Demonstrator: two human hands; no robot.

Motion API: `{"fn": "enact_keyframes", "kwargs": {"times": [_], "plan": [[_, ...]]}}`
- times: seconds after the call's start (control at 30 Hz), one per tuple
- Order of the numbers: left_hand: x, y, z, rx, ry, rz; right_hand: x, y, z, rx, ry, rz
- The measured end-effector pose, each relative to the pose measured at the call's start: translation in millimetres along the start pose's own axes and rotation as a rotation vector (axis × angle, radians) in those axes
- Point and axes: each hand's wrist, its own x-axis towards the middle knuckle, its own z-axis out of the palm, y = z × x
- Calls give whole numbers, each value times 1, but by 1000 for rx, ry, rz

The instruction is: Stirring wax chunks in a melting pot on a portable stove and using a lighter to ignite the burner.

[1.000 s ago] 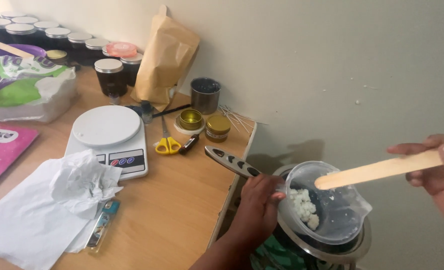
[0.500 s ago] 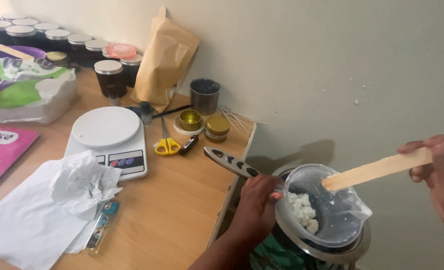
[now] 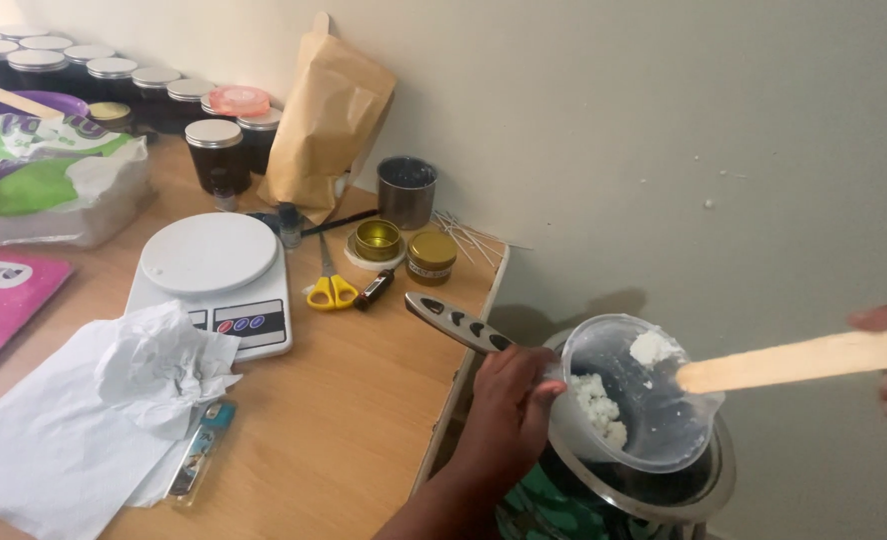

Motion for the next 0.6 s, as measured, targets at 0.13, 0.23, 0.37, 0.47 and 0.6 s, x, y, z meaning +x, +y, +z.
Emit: {"fn": "enact_keyframes", "kwargs": {"times": [0.13,0.23,0.37,0.47,0.6], "plan": [[0,-1,3,7,6,-6,-131,11,154,-146,416,-705],[-1,6,-1,3,-14,50,-185,-29,203,-467,593,-848],[0,0,1,-8,78,158,-174,-32,213,-311,600,-815],[0,-1,0,-15,84,131,-171,-38,219,-327,593,-889],[2,-3,1,-35,111,125,-166,-45,223,-314,584,-850]]}}
